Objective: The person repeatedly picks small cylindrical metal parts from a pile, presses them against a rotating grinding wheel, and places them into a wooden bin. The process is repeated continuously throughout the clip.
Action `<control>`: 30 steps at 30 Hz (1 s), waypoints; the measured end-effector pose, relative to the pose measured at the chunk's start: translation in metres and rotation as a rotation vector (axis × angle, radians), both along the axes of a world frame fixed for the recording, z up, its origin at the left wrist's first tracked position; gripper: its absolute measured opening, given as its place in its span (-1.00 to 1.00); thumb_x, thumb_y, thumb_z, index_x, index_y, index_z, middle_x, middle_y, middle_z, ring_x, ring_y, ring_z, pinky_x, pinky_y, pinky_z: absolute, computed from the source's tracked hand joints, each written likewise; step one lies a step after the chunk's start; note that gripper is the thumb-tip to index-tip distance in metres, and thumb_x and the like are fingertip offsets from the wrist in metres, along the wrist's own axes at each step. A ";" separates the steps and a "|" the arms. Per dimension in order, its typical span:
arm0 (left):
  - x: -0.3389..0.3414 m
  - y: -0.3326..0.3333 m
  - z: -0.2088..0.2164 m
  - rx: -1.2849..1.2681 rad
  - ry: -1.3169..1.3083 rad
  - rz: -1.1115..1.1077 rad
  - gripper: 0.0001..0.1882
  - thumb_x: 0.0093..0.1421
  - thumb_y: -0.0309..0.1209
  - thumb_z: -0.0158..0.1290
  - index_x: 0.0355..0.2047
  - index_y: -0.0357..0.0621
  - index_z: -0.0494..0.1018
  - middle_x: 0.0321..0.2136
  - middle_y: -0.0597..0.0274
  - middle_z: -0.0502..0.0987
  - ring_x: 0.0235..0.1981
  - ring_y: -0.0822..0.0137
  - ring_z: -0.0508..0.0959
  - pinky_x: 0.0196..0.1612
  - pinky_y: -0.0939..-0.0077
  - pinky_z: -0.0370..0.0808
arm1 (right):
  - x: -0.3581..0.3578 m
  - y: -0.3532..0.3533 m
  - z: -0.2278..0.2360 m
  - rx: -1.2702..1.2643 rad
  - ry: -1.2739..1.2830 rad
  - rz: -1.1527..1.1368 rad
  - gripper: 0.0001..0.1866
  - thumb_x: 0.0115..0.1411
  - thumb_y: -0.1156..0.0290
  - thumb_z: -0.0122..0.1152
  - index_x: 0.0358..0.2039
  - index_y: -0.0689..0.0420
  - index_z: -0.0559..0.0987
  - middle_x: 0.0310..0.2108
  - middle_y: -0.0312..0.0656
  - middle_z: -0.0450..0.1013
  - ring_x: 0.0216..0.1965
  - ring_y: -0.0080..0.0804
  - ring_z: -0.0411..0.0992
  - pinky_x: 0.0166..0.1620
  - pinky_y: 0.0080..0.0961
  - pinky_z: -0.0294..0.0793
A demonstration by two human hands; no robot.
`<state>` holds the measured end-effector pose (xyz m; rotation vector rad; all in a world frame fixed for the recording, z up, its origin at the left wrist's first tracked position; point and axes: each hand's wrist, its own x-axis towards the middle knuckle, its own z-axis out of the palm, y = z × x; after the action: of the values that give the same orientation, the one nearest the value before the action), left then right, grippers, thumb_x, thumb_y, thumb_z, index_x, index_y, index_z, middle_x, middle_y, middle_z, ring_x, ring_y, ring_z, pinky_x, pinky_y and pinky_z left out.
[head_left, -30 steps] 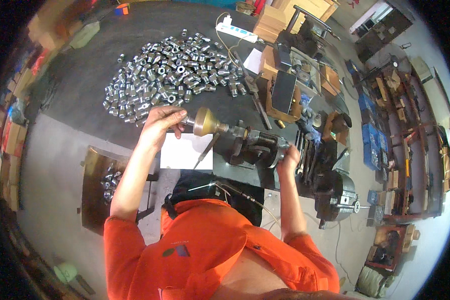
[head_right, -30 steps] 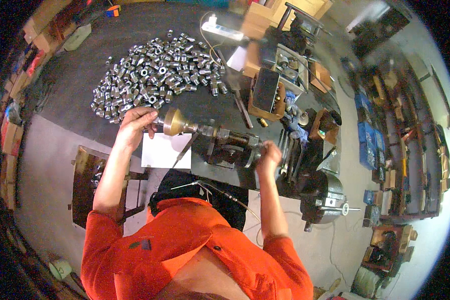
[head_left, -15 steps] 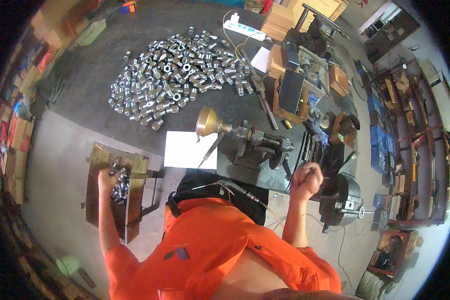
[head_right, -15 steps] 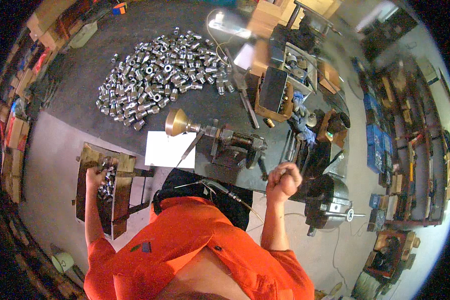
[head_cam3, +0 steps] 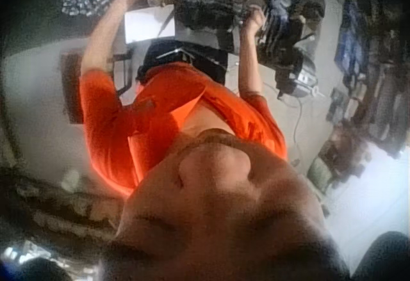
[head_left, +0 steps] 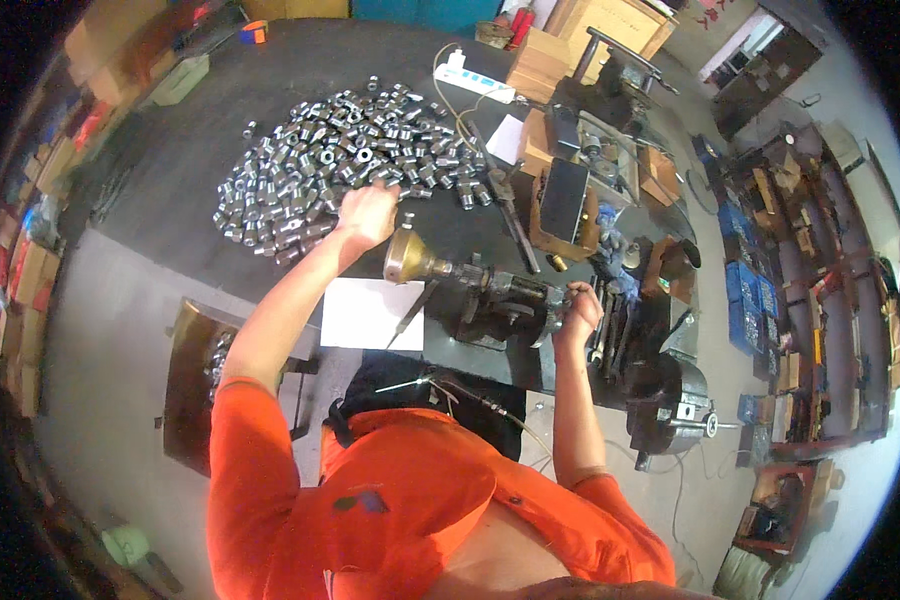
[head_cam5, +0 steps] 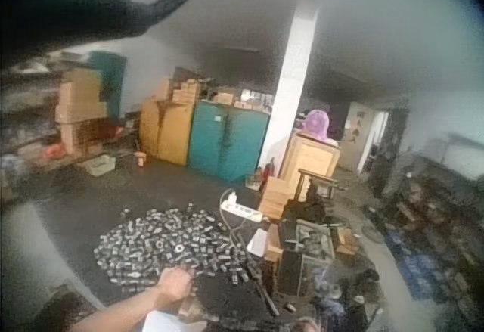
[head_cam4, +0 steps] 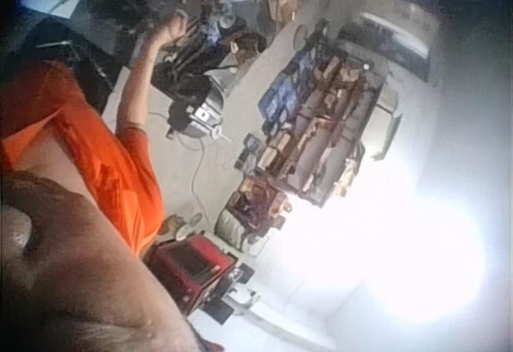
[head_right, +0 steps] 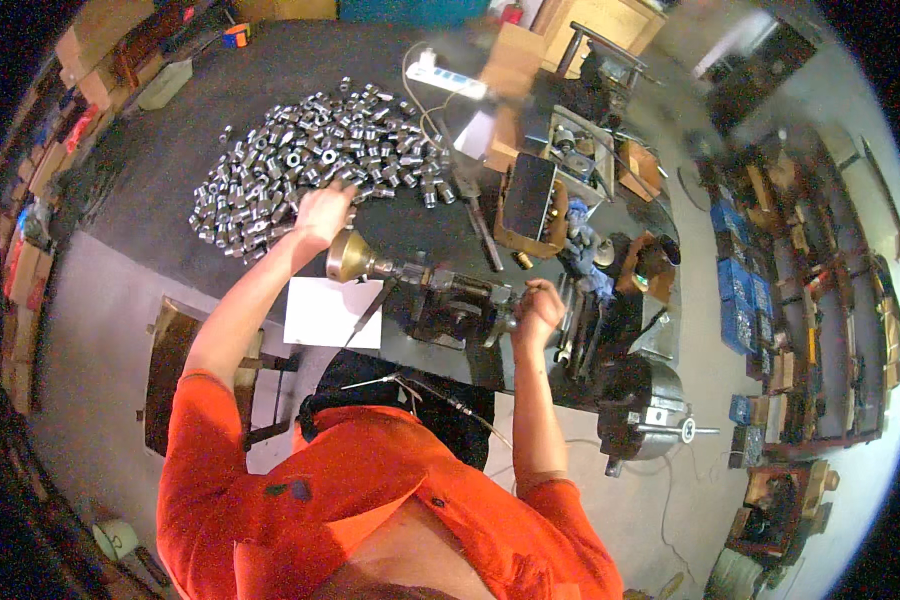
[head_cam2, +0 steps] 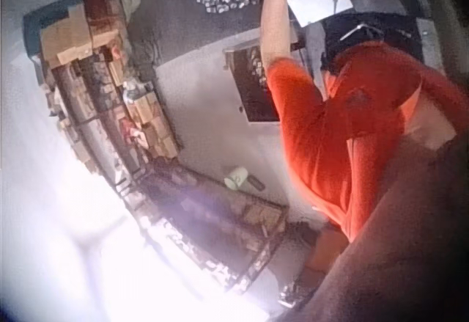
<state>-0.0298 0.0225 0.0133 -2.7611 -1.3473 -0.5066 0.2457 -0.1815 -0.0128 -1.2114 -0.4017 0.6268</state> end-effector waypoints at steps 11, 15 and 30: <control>0.032 0.020 -0.026 0.075 0.270 -0.059 -0.78 -0.15 -0.47 0.00 -0.42 -0.23 0.35 -0.51 0.13 0.46 -0.45 0.24 0.51 -0.30 0.36 0.40 | 0.003 -0.023 -0.037 0.075 0.072 -0.037 -0.86 -0.08 0.59 -0.16 -0.55 0.23 0.43 -0.70 -0.40 0.18 -0.70 -0.69 0.06 -0.64 -0.72 -0.02; 0.029 0.029 -0.036 0.128 0.308 -0.036 -0.79 -0.16 -0.49 0.01 -0.43 -0.19 0.36 -0.54 0.17 0.47 -0.45 0.26 0.50 -0.30 0.33 0.37 | -0.018 -0.033 -0.008 -0.018 0.179 -0.009 -0.86 -0.10 0.55 -0.16 -0.55 0.20 0.42 -0.72 -0.43 0.10 -0.71 -0.69 0.00 -0.67 -0.73 -0.06; -0.060 -0.049 0.006 -1.005 -1.532 -0.061 -0.81 -0.01 -0.39 -0.02 -0.47 -0.29 0.46 -0.63 0.26 0.45 -0.69 0.52 0.35 -0.67 0.71 0.20 | -0.015 -0.045 -0.021 0.022 0.240 -0.002 -0.87 -0.02 0.45 -0.13 -0.55 0.16 0.42 -0.77 -0.42 0.07 -0.77 -0.67 -0.05 -0.70 -0.72 -0.12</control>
<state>-0.0901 -0.0270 0.0190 -2.7817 -1.9804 -3.0917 0.2302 -0.2260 -0.0343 -1.1003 -0.2056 0.7548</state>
